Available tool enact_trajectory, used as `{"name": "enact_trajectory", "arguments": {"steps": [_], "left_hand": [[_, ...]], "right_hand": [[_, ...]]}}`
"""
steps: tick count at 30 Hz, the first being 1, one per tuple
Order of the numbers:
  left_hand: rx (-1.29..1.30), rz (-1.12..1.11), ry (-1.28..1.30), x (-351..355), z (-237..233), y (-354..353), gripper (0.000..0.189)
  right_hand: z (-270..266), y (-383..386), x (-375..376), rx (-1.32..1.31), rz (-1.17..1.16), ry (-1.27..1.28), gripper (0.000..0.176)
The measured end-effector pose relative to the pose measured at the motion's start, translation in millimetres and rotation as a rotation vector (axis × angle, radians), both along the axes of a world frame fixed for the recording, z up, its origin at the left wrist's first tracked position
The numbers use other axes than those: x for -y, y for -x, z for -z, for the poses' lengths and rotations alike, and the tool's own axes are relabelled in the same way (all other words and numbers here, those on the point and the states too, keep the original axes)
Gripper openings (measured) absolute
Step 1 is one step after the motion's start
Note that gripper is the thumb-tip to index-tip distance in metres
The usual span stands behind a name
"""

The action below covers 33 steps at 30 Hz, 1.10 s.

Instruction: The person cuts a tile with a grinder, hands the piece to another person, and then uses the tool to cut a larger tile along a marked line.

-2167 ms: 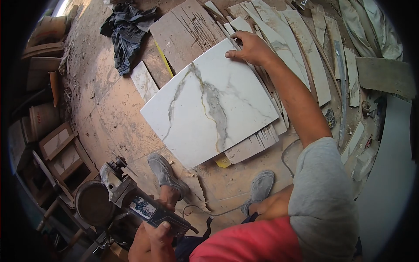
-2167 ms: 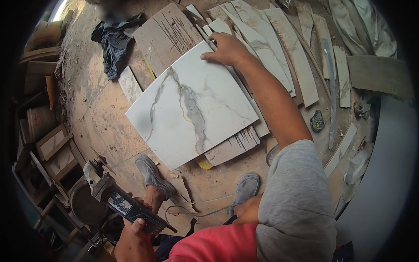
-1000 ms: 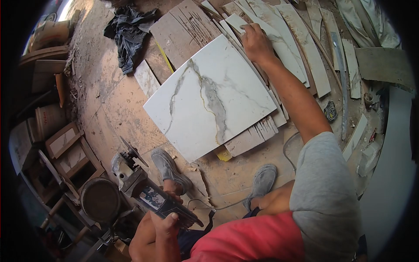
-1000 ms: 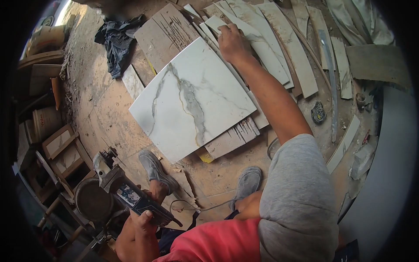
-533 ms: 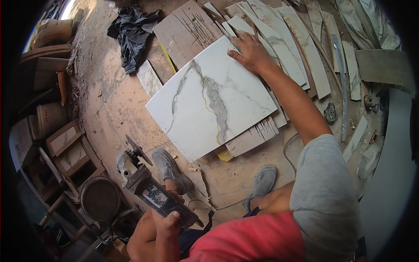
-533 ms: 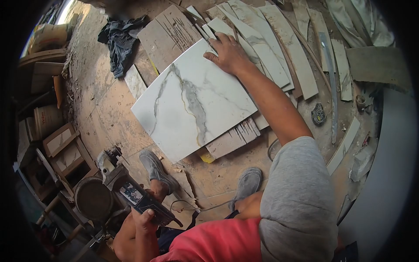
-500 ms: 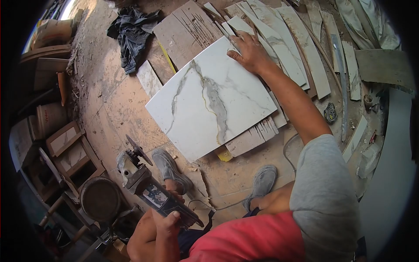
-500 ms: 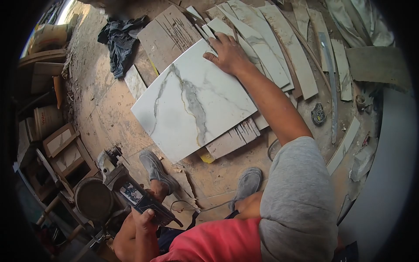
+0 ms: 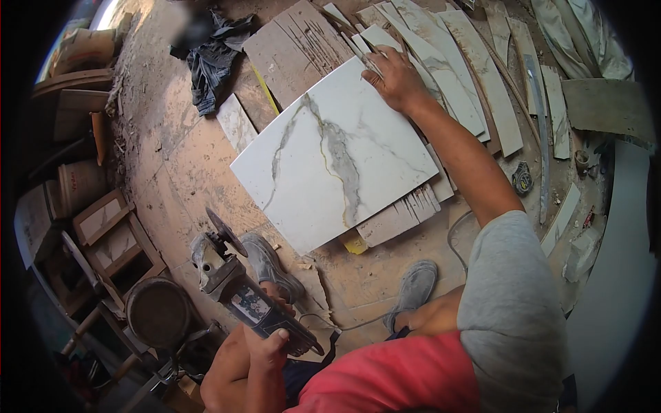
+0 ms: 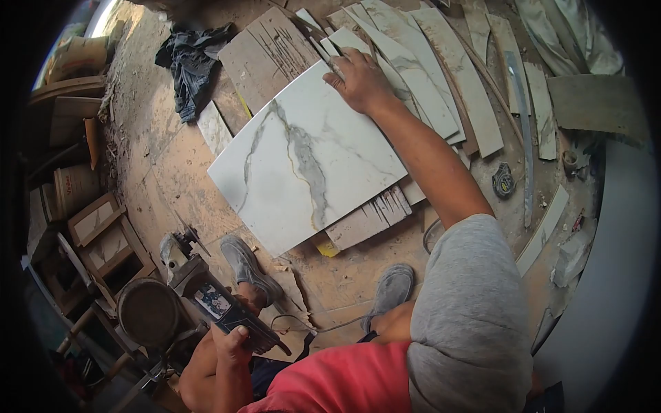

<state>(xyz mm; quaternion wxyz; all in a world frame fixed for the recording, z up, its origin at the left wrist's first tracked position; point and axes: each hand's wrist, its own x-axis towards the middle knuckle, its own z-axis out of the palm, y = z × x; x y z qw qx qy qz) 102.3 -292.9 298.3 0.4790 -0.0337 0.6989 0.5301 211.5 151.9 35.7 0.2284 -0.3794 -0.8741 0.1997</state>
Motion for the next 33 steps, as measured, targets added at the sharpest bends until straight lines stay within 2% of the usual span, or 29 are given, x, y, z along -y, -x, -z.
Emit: {"name": "enact_trajectory", "arguments": {"steps": [1, 3, 7, 10, 12, 14, 15, 16, 17, 19, 21, 22, 23, 25, 26, 28, 29, 31, 32, 33], "left_hand": [[0.002, 0.003, 0.000, -4.9, 0.6, 0.0, 0.077], [0.012, 0.023, 0.000, -8.1, 9.8, 3.0, 0.075], [-0.035, 0.048, 0.052, -40.0, 25.9, 0.4, 0.073], [-0.070, 0.096, 0.008, -74.2, 44.0, -1.8, 0.067], [-0.126, 0.161, -0.018, -100.5, 52.9, -6.9, 0.059], [-0.175, 0.241, -0.055, -121.4, 62.6, -11.7, 0.055], [-0.219, 0.263, -0.089, -130.9, 67.1, -16.2, 0.051], [-0.300, 0.289, -0.063, -140.2, 67.5, -22.2, 0.049], [-0.375, 0.345, -0.044, -149.9, 67.8, -27.6, 0.049], [-0.562, 0.456, 0.029, -166.6, 60.2, -42.8, 0.052], [-0.811, 0.585, -0.159, -173.2, 74.3, -57.7, 0.059], [-0.922, 0.634, -0.264, -176.3, 73.6, -67.9, 0.070], [-0.937, 0.731, -0.202, -177.4, 80.1, -76.0, 0.084], [-0.946, 0.699, -0.386, -188.0, 58.3, -86.9, 0.088], [-0.940, 0.694, -0.429, -195.4, 54.9, -88.0, 0.088], [-0.736, 0.642, -0.607, -205.9, 49.7, -92.6, 0.091], [-0.714, 0.657, -0.647, -211.0, 41.3, -93.1, 0.091], [0.004, 0.749, -0.438, -218.4, 15.5, -91.3, 0.096], [0.201, 0.786, -0.481, -220.6, 2.9, -90.5, 0.086], [0.086, 0.889, -0.499, -221.8, -6.8, -89.3, 0.074]], "right_hand": [[0.6, -0.4, -3.2, -0.003, -0.002, -0.001, 0.055], [-0.9, -2.2, -8.5, -0.113, 0.068, 0.006, 0.038], [-16.5, -5.6, -1.7, -0.257, 0.093, 0.109, 0.029], [-43.9, -10.8, 19.8, -0.359, 0.146, 0.132, 0.036], [-73.9, -22.2, 38.5, -0.017, 0.109, 0.579, 0.044], [-88.7, -37.0, 66.0, -0.061, -0.056, 0.775, 0.056], [-100.2, -44.4, 78.6, -0.071, -0.179, 1.080, 0.065], [-115.6, -52.6, 90.5, -0.071, -0.330, 1.252, 0.070], [-139.8, -56.1, 108.5, -0.136, -0.402, 1.267, 0.072], [-161.0, -58.9, 148.2, -0.325, -0.321, 1.276, 0.093], [-173.7, -48.2, 176.9, -0.390, -0.069, 0.959, 0.088], [-179.6, -47.3, 179.4, -0.377, 0.089, 1.066, 0.058], [-191.7, -48.1, 175.0, -0.649, 0.189, 1.317, 0.036], [-198.0, -69.4, 158.5, -0.782, 0.255, 1.358, 0.027], [-205.9, -80.9, 152.0, -0.841, 0.293, 1.405, 0.026], [-223.2, -101.6, 141.2, -0.885, 0.284, 1.354, 0.039], [-234.2, -108.7, 139.9, -0.902, 0.276, 1.342, 0.044], [-267.0, -112.9, 138.4, -0.900, 0.263, 1.240, 0.048], [-281.9, -117.0, 139.1, -0.901, 0.222, 1.165, 0.051], [-294.3, -123.4, 139.7, -0.813, 0.260, 1.187, 0.054]]}}
